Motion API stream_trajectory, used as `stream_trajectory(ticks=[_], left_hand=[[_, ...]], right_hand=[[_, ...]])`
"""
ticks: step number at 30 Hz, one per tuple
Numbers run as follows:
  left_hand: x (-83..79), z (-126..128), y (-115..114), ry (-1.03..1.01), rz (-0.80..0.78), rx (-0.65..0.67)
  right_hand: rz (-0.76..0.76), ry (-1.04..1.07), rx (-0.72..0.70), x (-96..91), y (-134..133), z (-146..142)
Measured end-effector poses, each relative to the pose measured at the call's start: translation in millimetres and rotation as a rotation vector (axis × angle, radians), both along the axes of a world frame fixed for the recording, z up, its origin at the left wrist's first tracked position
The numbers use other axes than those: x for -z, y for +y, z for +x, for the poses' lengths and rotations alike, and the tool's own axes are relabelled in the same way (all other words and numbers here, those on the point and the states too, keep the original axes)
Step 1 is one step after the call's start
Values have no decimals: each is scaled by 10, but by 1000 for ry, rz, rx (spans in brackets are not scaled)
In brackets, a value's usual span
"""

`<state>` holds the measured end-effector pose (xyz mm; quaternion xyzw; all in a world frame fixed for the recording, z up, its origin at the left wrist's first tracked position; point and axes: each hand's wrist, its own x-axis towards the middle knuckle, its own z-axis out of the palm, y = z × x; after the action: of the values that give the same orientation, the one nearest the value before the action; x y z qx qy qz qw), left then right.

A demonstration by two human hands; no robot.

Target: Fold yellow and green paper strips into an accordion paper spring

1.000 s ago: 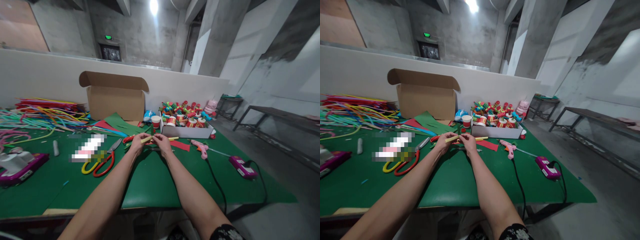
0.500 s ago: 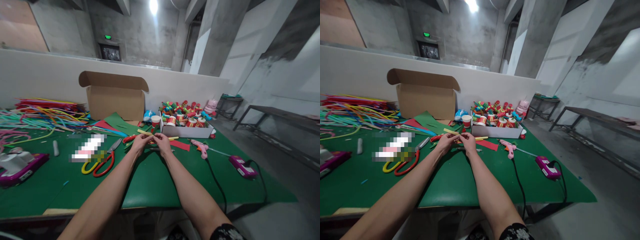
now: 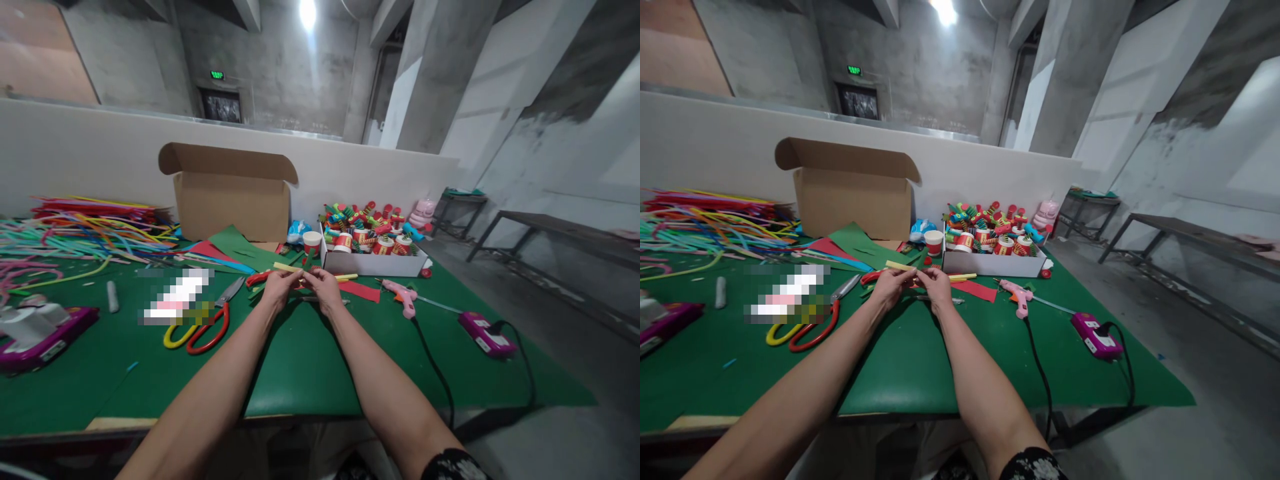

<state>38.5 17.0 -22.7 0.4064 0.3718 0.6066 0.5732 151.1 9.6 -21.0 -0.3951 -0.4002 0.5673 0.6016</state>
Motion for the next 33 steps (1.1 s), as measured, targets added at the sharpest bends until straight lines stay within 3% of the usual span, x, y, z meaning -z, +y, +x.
stream_trajectory(ticks=[12,28,33], left_hand=[[-4,-15,2,55,26,-4],[-38,-12,-11,41,-19,-28],[-23,-11,4,66,-26,-28]], right_hand=[[-47,-14,-10,10,-3,-1],[-87,122,-101,31,15,29],[-86,106,-55,54,36,24]])
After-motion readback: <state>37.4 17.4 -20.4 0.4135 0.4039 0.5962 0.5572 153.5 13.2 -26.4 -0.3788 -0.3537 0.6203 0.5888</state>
